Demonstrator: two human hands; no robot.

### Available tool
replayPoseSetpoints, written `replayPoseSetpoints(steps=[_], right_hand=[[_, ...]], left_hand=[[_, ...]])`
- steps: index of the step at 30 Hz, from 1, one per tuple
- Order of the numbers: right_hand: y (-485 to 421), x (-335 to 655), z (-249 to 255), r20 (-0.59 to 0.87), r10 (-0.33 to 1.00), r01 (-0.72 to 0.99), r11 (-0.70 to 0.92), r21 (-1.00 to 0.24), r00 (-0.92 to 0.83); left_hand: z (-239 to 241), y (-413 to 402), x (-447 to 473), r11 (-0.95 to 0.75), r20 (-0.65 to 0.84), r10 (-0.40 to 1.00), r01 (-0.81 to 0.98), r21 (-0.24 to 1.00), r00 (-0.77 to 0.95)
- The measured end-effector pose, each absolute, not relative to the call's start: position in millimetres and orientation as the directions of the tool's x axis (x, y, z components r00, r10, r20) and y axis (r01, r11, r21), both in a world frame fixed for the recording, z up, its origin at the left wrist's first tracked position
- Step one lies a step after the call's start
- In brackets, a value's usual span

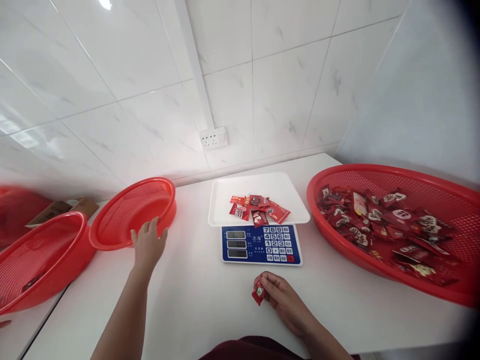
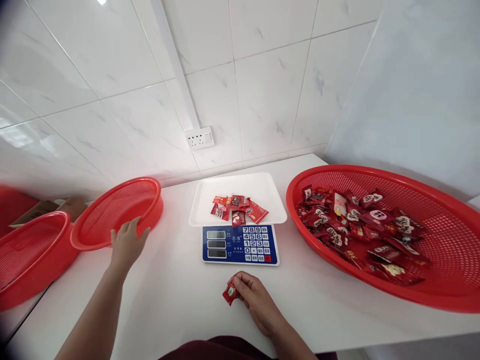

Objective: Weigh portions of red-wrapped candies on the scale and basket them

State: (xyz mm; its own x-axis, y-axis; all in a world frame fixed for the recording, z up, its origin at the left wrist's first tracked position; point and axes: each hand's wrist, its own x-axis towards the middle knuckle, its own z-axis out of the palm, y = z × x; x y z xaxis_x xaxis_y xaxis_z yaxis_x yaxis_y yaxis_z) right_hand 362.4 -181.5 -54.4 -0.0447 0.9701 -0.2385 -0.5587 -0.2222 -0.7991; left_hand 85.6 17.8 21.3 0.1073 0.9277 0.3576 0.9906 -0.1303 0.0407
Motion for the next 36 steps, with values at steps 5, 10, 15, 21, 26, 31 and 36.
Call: replayPoseSetpoints(steps=[5, 10, 15, 21, 26, 31, 36], right_hand=[[-181.3, 361.3, -53.6, -0.239, 0.969, -0.526, -0.235, -0.818, -0.061], [-183.0, 361.6, -54.5, -0.234, 0.971, -0.524, -0.226, -0.821, -0.052], [-181.7, 360.1, -64.9, -0.229, 0.972, -0.525, -0.218, -0.823, -0.044], [-182.1, 359.1, -71.6, -0.226, 0.974, -0.494, -0.209, -0.844, -0.025], [-183.0, 359.5, -70.4, -0.227, 0.974, -0.503, -0.198, -0.841, -0.004], [-182.4, 360.0, -73.7, -0.225, 0.974, -0.489, -0.207, -0.848, -0.021], [-182.8, 359.0, -72.6, -0.224, 0.974, -0.461, -0.208, -0.862, -0.022]], left_hand=[[28.8, -13.0, 136.9, -0.398, 0.271, 0.895, 0.908, 0.128, 0.354], [46.5, -34.5, 168.1, -0.464, 0.071, 0.881, 0.825, 0.322, 0.468], [67.8, -22.2, 207.3, -0.645, 0.011, 0.727, 0.677, 0.354, 0.687], [64.8, 29.6, 272.8, -0.783, -0.087, 0.525, 0.52, 0.341, 0.847], [45.6, 41.9, 295.6, -0.898, -0.066, 0.424, 0.429, 0.1, 0.903], [34.6, 42.2, 301.9, -0.898, 0.019, 0.427, 0.426, -0.106, 0.904], [36.3, 48.1, 307.8, -0.88, 0.041, 0.463, 0.465, -0.096, 0.886]])
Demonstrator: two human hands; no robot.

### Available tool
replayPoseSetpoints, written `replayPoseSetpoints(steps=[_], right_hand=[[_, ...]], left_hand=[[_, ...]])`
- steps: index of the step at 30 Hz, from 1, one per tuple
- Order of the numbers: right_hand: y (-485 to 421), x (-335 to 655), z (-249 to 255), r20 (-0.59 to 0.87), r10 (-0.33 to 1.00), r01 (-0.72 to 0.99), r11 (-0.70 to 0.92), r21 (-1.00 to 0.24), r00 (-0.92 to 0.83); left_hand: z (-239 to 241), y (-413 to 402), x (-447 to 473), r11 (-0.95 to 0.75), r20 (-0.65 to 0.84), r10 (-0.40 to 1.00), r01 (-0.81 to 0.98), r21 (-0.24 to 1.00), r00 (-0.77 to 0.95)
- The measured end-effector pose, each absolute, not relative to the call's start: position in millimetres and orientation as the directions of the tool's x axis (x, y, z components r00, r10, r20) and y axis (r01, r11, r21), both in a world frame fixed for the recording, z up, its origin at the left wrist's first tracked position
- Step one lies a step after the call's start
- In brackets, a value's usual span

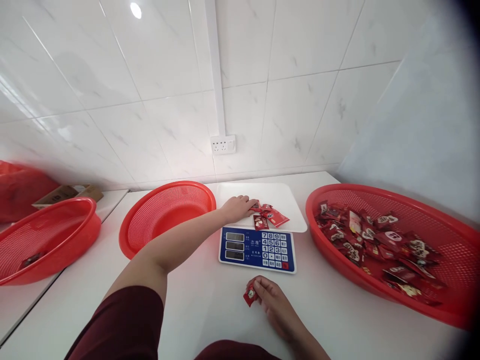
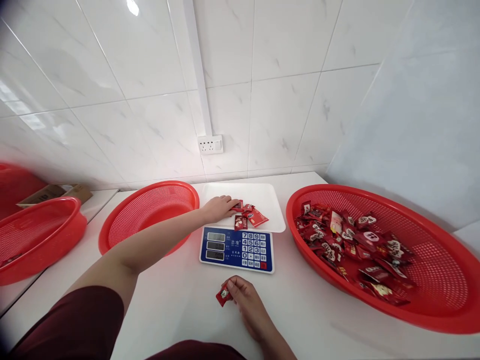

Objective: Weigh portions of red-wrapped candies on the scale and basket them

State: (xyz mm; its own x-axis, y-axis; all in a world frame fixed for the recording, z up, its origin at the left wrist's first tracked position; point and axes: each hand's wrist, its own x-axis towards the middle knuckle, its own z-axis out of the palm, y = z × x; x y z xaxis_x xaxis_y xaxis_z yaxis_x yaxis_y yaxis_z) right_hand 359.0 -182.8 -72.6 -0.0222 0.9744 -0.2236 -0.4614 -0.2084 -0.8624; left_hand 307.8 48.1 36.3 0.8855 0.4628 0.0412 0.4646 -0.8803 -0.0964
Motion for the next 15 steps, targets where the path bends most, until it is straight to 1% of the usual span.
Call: replayPoseSetpoints(steps=[6, 11, 13, 15], right_hand=[[-183.4, 356.0, -66.2, -0.24, 0.971, -0.453, -0.206, -0.867, 0.018], [-183.0, 357.3, -68.5, -0.238, 0.971, -0.4, -0.215, -0.891, 0.007], [-182.9, 358.0, -68.7, -0.229, 0.973, -0.368, -0.213, -0.905, 0.001], [-183.2, 358.5, -67.2, -0.215, 0.976, -0.339, -0.207, -0.918, -0.015]], left_hand=[[58.3, 51.3, 294.1, -0.853, 0.158, 0.508, 0.521, -0.046, 0.847], [85.7, 53.3, 238.2, -0.783, 0.262, 0.595, 0.622, -0.024, 0.76], [93.9, 55.6, 207.2, -0.72, 0.237, 0.673, 0.694, -0.008, 0.701], [99.5, 57.4, 181.0, -0.648, 0.144, 0.752, 0.761, -0.016, 0.643]])
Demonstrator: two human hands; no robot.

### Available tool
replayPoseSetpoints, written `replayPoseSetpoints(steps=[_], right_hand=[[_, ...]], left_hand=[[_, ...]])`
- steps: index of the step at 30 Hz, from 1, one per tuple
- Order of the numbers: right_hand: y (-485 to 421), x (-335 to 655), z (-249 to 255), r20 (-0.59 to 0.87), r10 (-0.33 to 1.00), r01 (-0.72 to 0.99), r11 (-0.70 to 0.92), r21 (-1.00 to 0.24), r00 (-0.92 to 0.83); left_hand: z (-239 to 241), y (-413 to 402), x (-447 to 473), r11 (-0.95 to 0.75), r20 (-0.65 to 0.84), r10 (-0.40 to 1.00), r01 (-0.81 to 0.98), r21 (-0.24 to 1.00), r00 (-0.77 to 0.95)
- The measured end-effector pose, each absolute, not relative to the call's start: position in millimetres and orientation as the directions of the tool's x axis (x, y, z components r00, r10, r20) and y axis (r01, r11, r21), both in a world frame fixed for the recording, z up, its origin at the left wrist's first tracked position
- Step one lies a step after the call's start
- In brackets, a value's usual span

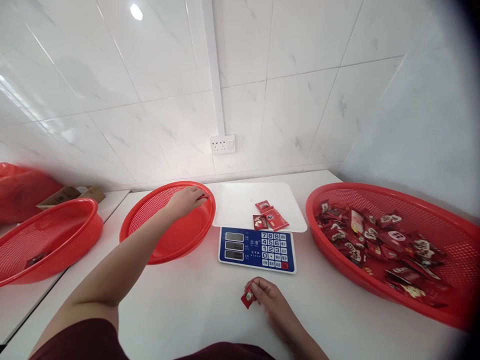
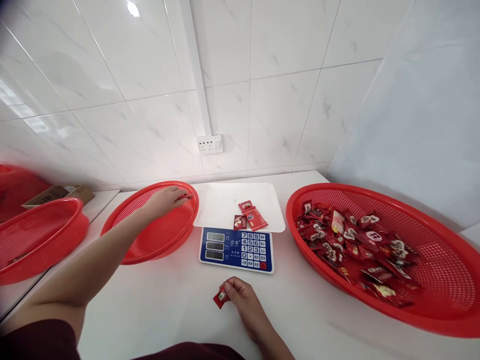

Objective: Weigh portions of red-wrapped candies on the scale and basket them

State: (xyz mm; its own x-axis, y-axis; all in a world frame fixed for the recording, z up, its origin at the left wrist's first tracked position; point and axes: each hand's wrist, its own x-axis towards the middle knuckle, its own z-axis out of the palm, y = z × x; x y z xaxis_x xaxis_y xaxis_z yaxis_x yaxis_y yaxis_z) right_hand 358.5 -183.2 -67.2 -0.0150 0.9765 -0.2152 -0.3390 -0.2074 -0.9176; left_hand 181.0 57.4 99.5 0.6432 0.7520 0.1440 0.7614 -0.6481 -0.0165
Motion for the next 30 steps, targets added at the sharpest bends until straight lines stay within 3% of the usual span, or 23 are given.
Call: replayPoseSetpoints(steps=[5, 12, 15, 21, 25, 30], right_hand=[[-184.6, 358.5, -63.1, -0.196, 0.979, -0.315, -0.201, -0.927, -0.049], [-184.0, 357.0, -65.6, -0.196, 0.981, -0.301, -0.188, -0.935, -0.002], [-184.6, 356.7, -64.6, -0.193, 0.981, -0.326, -0.18, -0.928, 0.009], [-184.9, 357.2, -65.4, -0.183, 0.983, -0.321, -0.172, -0.931, 0.005], [-184.5, 357.1, -67.2, -0.179, 0.984, -0.312, -0.174, -0.934, -0.013], [-185.6, 356.6, -63.6, -0.188, 0.982, -0.286, -0.182, -0.941, -0.005]], left_hand=[[100.6, 44.0, 180.3, -0.685, 0.126, 0.719, 0.727, -0.04, 0.684], [72.4, 6.4, 287.4, -0.932, -0.059, 0.314, 0.32, 0.172, 0.947], [56.9, 7.7, 319.9, -0.948, -0.109, 0.234, 0.251, 0.193, 0.966], [40.3, 25.3, 343.8, -0.966, -0.034, 0.22, 0.222, 0.135, 0.975], [36.0, 30.7, 345.0, -0.951, 0.009, 0.306, 0.306, -0.038, 0.952], [36.1, 34.7, 347.6, -0.911, 0.007, 0.407, 0.406, -0.068, 0.914]])
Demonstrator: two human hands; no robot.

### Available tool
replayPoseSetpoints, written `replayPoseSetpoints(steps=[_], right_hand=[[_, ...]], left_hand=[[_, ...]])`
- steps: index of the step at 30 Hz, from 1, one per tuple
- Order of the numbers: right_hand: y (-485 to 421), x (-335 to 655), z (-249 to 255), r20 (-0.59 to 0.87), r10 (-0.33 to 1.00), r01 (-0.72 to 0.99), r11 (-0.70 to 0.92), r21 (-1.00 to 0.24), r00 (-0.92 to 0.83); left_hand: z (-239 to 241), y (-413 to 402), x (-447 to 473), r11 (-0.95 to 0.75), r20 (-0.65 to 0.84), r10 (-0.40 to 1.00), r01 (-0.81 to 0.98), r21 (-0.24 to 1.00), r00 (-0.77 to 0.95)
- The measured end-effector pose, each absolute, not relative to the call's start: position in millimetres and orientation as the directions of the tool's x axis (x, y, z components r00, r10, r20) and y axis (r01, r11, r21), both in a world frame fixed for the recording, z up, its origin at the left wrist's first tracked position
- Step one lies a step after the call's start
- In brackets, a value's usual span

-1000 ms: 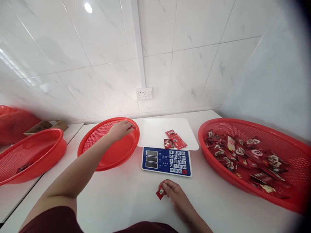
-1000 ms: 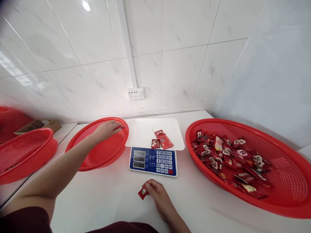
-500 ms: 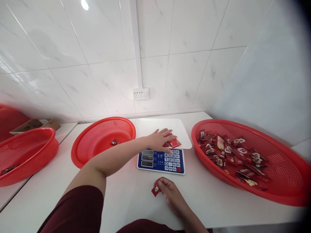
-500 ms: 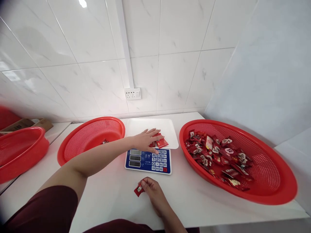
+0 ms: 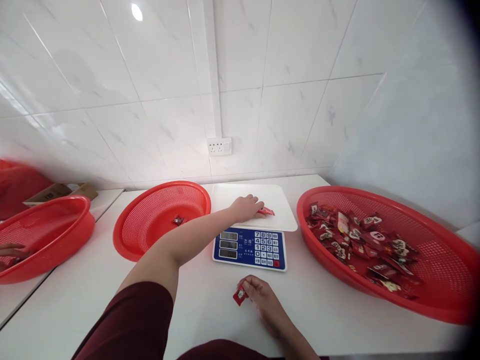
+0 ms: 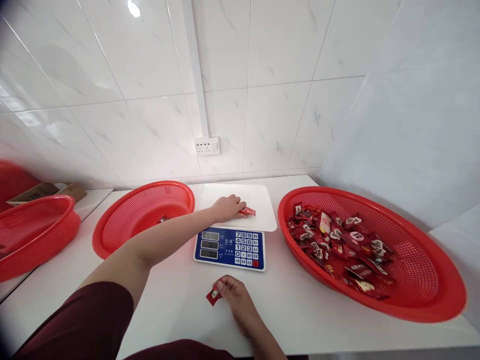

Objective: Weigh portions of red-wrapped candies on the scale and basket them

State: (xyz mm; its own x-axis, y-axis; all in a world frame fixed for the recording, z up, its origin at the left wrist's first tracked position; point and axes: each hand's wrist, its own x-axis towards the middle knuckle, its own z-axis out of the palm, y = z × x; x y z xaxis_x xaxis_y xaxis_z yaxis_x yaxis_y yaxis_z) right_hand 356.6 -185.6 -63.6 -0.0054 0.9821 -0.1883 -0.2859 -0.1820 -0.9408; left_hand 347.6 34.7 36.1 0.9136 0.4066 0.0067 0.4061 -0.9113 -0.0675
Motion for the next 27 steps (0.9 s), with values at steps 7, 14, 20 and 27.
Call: replayPoseSetpoints(steps=[7, 14, 20, 27], right_hand=[[-185.5, 357.4, -66.9, -0.185, 0.983, -0.286, -0.178, -0.942, -0.002], [-185.6, 357.0, -67.6, -0.169, 0.986, -0.251, -0.168, -0.953, -0.018], [-185.9, 357.1, -66.8, -0.166, 0.986, -0.226, -0.165, -0.96, -0.015], [-186.1, 357.3, -65.5, -0.174, 0.985, -0.223, -0.171, -0.96, -0.006]], left_hand=[[41.9, 39.7, 354.2, -0.842, -0.003, 0.538, 0.538, 0.018, 0.843], [62.0, 56.1, 321.9, -0.768, -0.018, 0.619, 0.61, 0.195, 0.785], [67.1, 48.8, 301.7, -0.82, -0.123, 0.491, 0.505, 0.269, 0.863], [57.3, 40.9, 309.0, -0.793, -0.144, 0.554, 0.573, 0.207, 0.82]])
